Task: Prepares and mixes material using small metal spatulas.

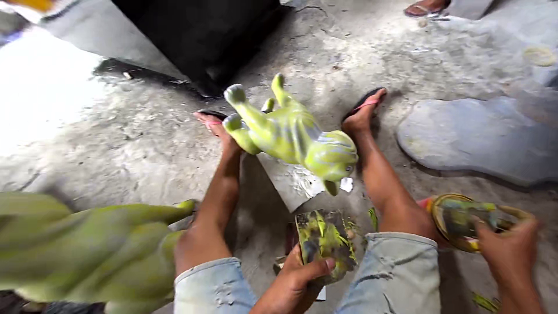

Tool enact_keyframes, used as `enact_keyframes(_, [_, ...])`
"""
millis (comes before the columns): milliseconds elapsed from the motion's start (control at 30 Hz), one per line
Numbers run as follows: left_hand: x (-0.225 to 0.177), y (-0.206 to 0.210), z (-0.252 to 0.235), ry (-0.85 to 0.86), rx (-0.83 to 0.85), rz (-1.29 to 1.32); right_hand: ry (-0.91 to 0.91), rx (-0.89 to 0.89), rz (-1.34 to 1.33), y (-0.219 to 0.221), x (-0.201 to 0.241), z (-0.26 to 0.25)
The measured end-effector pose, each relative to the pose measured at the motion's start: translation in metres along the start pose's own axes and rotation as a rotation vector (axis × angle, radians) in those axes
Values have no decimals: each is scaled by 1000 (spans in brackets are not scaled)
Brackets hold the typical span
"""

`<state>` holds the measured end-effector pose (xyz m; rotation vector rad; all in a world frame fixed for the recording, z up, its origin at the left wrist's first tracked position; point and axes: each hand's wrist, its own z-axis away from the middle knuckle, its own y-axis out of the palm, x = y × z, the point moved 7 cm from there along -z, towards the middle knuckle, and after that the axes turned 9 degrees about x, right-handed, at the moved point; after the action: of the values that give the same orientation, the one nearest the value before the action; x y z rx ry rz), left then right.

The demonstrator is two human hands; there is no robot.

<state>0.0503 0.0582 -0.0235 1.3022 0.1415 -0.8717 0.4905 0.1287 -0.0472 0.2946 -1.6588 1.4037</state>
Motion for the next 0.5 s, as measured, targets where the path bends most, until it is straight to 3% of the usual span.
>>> enact_keyframes(100, [-22,-3,3,60,77,111,-239,118,-248,-5,69,19])
enact_keyframes(200, [-45,1,0,115,171,102,-446,472,-548,39,157,71])
enact_keyframes(300, [-60,3,5,271,-89,-203,-527,739,-635,116,211,133])
enact_keyframes(367, [-67,3,18,427,-393,-421,-489,696,-542,156,218,155])
enact_keyframes(400, [-68,4,24,492,-440,-464,-468,617,-486,168,219,161])
enact_keyframes(500, [-72,3,35,491,-352,-356,-486,415,-317,180,235,170])
